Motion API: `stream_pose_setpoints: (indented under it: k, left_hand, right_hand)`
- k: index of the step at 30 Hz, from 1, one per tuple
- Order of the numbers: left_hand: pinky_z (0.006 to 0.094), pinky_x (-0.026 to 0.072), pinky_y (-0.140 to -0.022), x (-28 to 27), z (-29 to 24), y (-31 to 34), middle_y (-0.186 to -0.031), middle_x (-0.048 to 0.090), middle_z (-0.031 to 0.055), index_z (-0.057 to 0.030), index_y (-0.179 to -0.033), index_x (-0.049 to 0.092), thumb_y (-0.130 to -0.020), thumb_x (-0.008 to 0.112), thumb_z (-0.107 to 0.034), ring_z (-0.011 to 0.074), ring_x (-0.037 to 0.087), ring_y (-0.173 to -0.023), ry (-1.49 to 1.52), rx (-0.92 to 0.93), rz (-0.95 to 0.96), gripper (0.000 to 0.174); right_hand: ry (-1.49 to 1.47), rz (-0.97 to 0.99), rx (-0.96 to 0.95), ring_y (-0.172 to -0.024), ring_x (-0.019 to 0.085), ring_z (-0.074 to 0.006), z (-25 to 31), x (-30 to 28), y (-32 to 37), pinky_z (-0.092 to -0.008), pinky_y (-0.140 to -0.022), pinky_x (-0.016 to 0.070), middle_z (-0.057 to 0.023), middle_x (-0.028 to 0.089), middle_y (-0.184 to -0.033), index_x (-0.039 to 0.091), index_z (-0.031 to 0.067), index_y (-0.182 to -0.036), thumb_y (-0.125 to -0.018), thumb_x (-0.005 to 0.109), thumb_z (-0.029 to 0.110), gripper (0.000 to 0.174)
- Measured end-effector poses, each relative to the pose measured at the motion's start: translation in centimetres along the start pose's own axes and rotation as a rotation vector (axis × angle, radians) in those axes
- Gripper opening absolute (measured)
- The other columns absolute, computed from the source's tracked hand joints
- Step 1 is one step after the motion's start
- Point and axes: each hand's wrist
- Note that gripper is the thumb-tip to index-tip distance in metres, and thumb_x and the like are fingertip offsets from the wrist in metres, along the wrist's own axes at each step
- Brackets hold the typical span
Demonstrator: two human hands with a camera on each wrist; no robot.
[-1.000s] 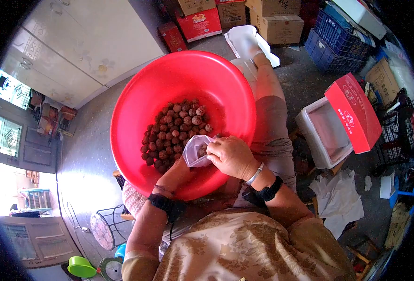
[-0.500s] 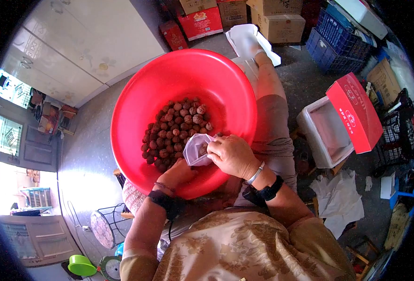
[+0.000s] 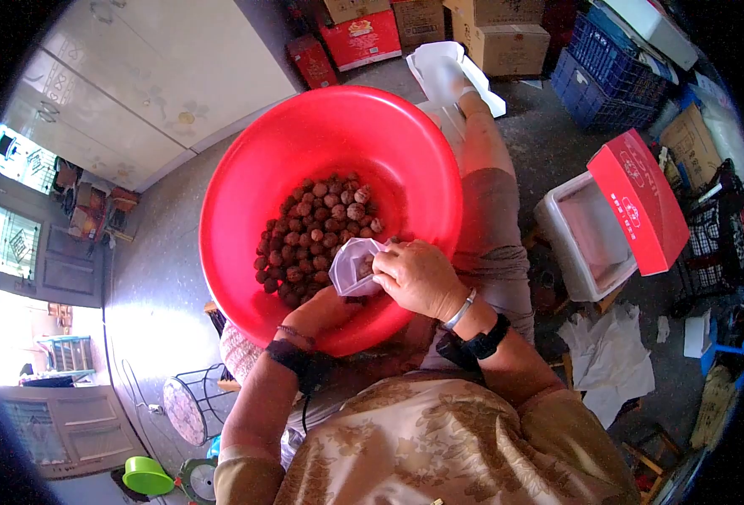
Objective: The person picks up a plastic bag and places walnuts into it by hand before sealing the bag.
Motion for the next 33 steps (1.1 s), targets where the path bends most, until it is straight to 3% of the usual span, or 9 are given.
stream_pose_setpoints:
  k: [11, 13, 14, 16, 17, 21, 24, 28, 33]
  left_hand:
    - [0.0412, 0.0518, -0.107, -0.8, -0.6, 0.2, -0.127, 0.075, 0.0170, -0.0062, -0.140, 0.063, -0.094, 0.069, -0.012, 0.0297, 0.070, -0.120, -0.022, -0.102, 0.048, 0.046]
    - [0.0389, 0.0577, -0.081, -0.8, 1.2, -0.3, -0.108, 0.077, 0.0170, -0.0048, -0.122, 0.071, -0.099, 0.066, -0.023, 0.0288, 0.075, -0.096, 0.052, -0.035, -0.239, 0.030]
    - [0.0389, 0.0577, -0.081, -1.3, 1.3, -0.2, -0.108, 0.077, 0.0170, -0.0048, -0.122, 0.071, -0.099, 0.066, -0.023, 0.0288, 0.075, -0.096, 0.053, -0.032, -0.238, 0.030]
    - [0.0315, 0.0538, -0.067, -2.3, 1.5, 0.1, -0.092, 0.073, 0.0086, -0.0018, -0.114, 0.070, -0.105, 0.062, -0.024, 0.0192, 0.068, -0.077, 0.539, -0.460, -0.512, 0.025]
    - [0.0260, 0.0462, -0.060, -3.7, -1.4, 0.7, -0.082, 0.064, 0.0005, -0.0028, -0.115, 0.068, -0.110, 0.058, -0.024, 0.0113, 0.056, -0.068, 0.674, -0.449, -0.540, 0.025]
    - [0.0253, 0.0426, -0.061, -4.9, -2.9, 2.0, -0.084, 0.062, 0.0007, -0.0036, -0.118, 0.065, -0.113, 0.051, -0.031, 0.0100, 0.055, -0.069, 1.045, -0.201, -0.509, 0.031]
    - [0.0257, 0.0427, -0.066, -5.3, -4.0, 2.3, -0.089, 0.064, 0.0025, -0.0017, -0.126, 0.064, -0.113, 0.050, -0.030, 0.0110, 0.057, -0.075, 1.142, -0.074, -0.441, 0.034]
    - [0.0243, 0.0413, -0.065, -5.3, -5.3, 2.3, -0.093, 0.063, 0.0001, -0.0004, -0.128, 0.065, -0.114, 0.046, -0.023, 0.0071, 0.050, -0.070, 1.161, -0.070, -0.457, 0.033]
    - [0.0217, 0.0398, -0.065, -5.1, -5.1, 2.3, -0.094, 0.063, -0.0026, -0.0008, -0.131, 0.066, -0.110, 0.056, -0.021, 0.0053, 0.049, -0.070, 1.168, -0.034, -0.465, 0.030]
  right_hand:
    - [-0.002, 0.039, 0.010, -0.081, 0.069, -0.0341, 0.2, -0.4, -0.1, -0.0486, -0.073, 0.0542, -0.0094, 0.067, -0.086, 0.063, 0.0101, -0.089, -0.090, 0.074, 0.020, 0.015]
    - [-0.015, 0.035, 0.012, -0.080, 0.069, -0.0344, 0.3, -0.5, 0.0, -0.0489, -0.072, 0.0541, -0.0097, 0.067, -0.084, 0.063, 0.0102, -0.089, -0.089, 0.075, 0.019, 0.015]
    - [-0.011, 0.034, 0.013, -0.080, 0.069, -0.0344, 0.3, -0.5, 0.0, -0.0489, -0.072, 0.0541, -0.0097, 0.067, -0.084, 0.063, 0.0102, -0.089, -0.089, 0.075, 0.019, 0.015]
    - [-0.028, 0.030, 0.022, -0.079, 0.069, -0.0346, 0.2, -0.4, -0.1, -0.0492, -0.071, 0.0539, -0.0098, 0.067, -0.084, 0.064, 0.0104, -0.089, -0.089, 0.075, 0.019, 0.014]
    - [-0.027, 0.029, 0.020, -0.079, 0.069, -0.0346, 0.2, -0.4, -0.1, -0.0492, -0.071, 0.0539, -0.0098, 0.067, -0.084, 0.064, 0.0104, -0.089, -0.089, 0.075, 0.019, 0.014]
    - [-0.002, 0.034, 0.015, -0.079, 0.069, -0.0351, 0.2, -0.5, -0.3, -0.0493, -0.071, 0.0542, -0.0096, 0.067, -0.083, 0.064, 0.0105, -0.089, -0.089, 0.075, 0.019, 0.014]
    - [-0.008, 0.030, 0.027, -0.079, 0.069, -0.0356, 0.3, -0.5, -0.4, -0.0496, -0.071, 0.0543, -0.0097, 0.067, -0.083, 0.064, 0.0105, -0.090, -0.088, 0.076, 0.019, 0.014]
    - [-0.011, 0.029, 0.030, -0.079, 0.069, -0.0360, 0.3, -0.4, -0.3, -0.0498, -0.071, 0.0544, -0.0098, 0.067, -0.083, 0.064, 0.0105, -0.090, -0.088, 0.076, 0.018, 0.014]
    - [-0.004, 0.028, 0.038, -0.078, 0.069, -0.0362, 0.5, -0.4, -0.4, -0.0500, -0.070, 0.0542, -0.0100, 0.067, -0.082, 0.063, 0.0103, -0.090, -0.088, 0.076, 0.018, 0.015]
Point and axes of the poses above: each hand's wrist, its own y-axis away from the middle knuckle, its own x-axis out of the palm, z = x × y
